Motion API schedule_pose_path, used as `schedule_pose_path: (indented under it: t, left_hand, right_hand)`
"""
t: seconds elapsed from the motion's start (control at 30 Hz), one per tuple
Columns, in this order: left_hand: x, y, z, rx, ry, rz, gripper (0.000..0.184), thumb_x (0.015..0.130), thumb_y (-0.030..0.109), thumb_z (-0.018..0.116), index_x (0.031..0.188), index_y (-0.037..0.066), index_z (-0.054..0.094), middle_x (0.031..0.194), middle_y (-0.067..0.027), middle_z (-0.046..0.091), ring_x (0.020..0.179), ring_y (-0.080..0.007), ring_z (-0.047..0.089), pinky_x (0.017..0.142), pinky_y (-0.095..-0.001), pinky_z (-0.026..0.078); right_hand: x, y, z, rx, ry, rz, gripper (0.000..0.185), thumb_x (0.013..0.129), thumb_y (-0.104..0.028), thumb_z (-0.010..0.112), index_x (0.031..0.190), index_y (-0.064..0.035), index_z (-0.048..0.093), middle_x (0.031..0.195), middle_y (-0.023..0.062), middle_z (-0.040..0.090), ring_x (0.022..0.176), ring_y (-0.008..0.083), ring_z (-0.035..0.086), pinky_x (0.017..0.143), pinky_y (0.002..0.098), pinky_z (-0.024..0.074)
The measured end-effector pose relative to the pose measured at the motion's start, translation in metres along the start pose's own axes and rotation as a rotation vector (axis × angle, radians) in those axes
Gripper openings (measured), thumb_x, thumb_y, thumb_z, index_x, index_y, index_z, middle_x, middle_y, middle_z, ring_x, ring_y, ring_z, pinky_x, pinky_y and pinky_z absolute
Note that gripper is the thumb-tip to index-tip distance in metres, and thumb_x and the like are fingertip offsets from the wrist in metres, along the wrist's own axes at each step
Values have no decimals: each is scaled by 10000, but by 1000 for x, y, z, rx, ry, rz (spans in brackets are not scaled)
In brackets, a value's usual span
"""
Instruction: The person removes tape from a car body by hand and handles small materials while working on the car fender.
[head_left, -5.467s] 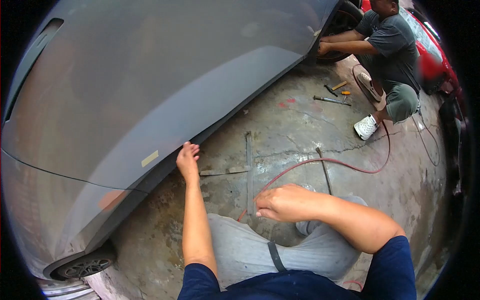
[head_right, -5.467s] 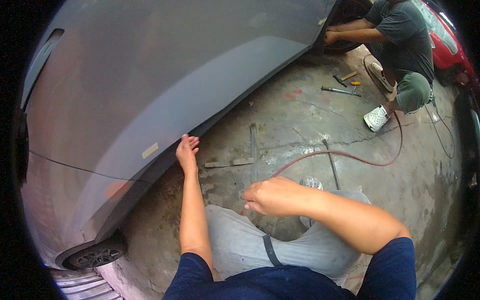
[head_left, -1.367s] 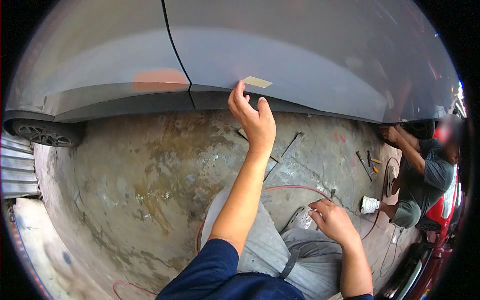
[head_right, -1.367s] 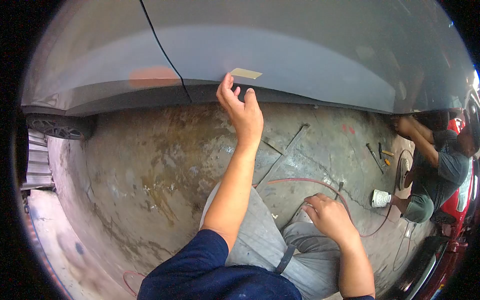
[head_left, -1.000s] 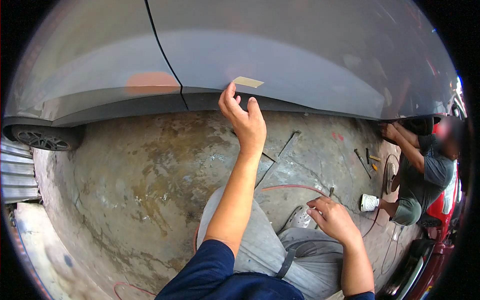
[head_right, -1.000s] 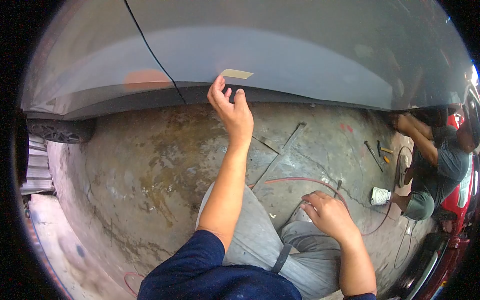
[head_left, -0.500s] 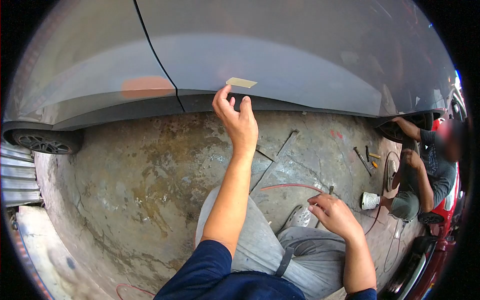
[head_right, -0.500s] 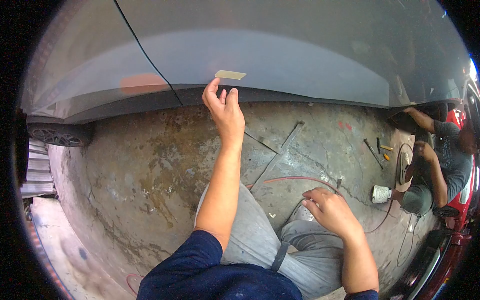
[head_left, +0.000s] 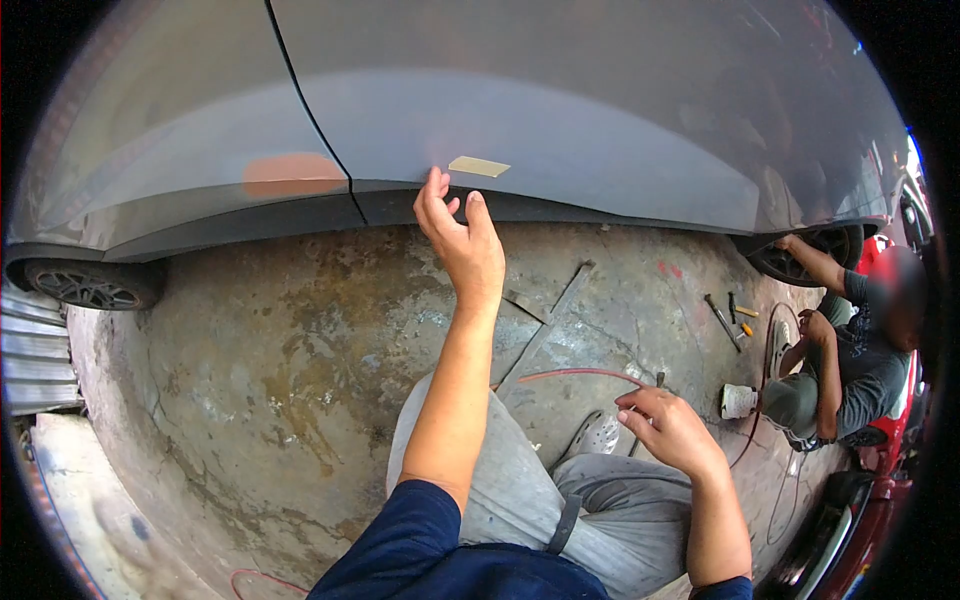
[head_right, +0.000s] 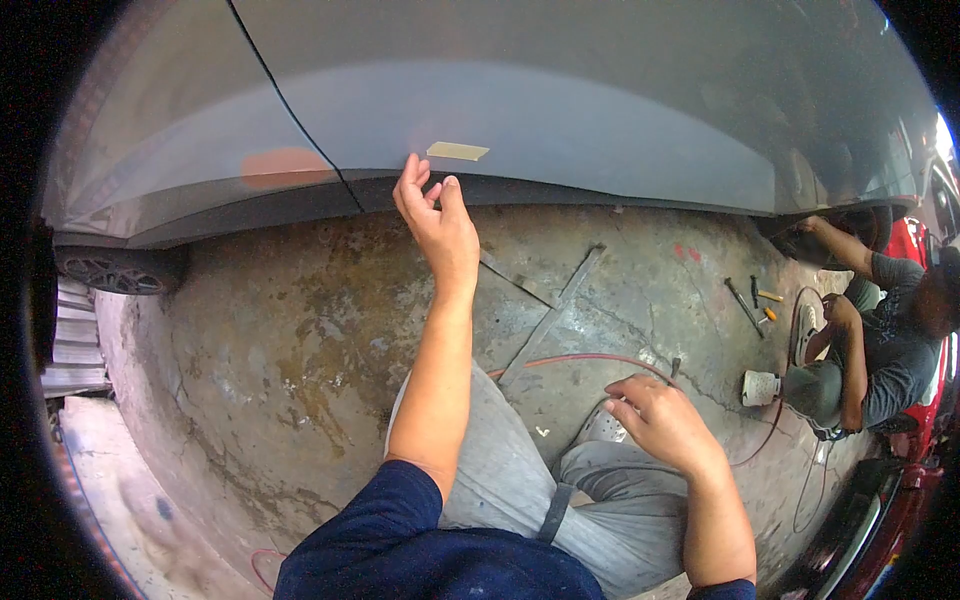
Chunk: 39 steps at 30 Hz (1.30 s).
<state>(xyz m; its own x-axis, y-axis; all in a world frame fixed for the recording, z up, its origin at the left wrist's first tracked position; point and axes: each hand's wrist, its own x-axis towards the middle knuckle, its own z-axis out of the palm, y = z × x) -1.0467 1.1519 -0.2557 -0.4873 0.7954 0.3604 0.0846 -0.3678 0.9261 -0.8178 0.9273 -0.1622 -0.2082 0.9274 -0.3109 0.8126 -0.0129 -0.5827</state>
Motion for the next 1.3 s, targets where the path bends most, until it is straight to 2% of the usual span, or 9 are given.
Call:
schedule_pose_path:
  t: [0.27,0.37,0.47,0.5,0.6,0.63,0.9,1.1,1.3]
  left_hand:
    - [-5,-5,3,239,-11,146,525,974,71,589,1477,6,454,1390,-166,485,1326,-342,421,1127,-489,339]
    - [-3,-5,1,302,-2,148,437,993,76,584,1421,20,517,1367,-127,507,1283,-260,485,1041,-408,460]
    - [5,-5,-5,219,45,90,349,966,71,627,1311,35,594,1325,-125,527,1247,-298,479,1021,-432,437]
    - [8,-6,-3,182,124,97,264,959,81,654,1220,40,639,1275,-104,555,1191,-267,519,936,-399,479]
    - [16,-7,-3,195,147,77,230,957,98,669,1179,38,662,1224,-88,586,1148,-252,544,888,-388,488]
    - [19,-8,-2,265,181,133,168,954,102,688,1091,6,699,1123,-84,620,999,-194,620,806,-334,511]
    - [28,-10,6,215,275,124,104,920,93,733,950,1,697,981,-53,620,797,-159,606,722,-314,505]
    - [27,-5,12,197,258,14,89,944,95,671,975,11,667,977,-57,587,830,-173,589,723,-346,499]
    - [26,-26,15,359,246,178,121,964,91,643,1051,9,623,1026,-63,567,866,-164,605,730,-329,514]
  right_hand:
    - [-1,-1,-2,-4,-9,8,252,954,-220,674,1071,-1,711,1029,189,718,957,379,689,832,437,546]
    - [1,-1,-1,-9,-16,0,262,958,-229,668,1081,-1,710,1046,191,718,972,376,689,842,435,546]
    - [2,-4,-1,-12,-21,-6,269,964,-235,660,1088,-2,708,1060,192,718,985,373,689,849,435,545]
    - [2,-5,-2,-14,-23,-6,270,966,-237,657,1089,-2,707,1063,192,718,989,372,689,851,435,545]
    - [1,-5,-2,-19,-16,-15,267,968,-233,652,1088,-2,707,1065,192,717,988,373,688,850,437,545]
    - [1,-5,-2,-19,-20,-8,266,967,-232,652,1088,-2,707,1063,192,716,988,373,687,849,437,544]
    - [-7,0,-3,-13,-4,24,263,963,-228,653,1084,-1,706,1038,187,713,970,379,683,837,441,540]
    - [-12,9,-1,-8,30,8,226,949,-185,675,1077,-3,711,989,189,712,896,356,690,779,422,545]
    - [-13,9,-3,9,-1,23,227,947,-180,677,1074,4,709,994,189,713,901,353,693,782,419,547]
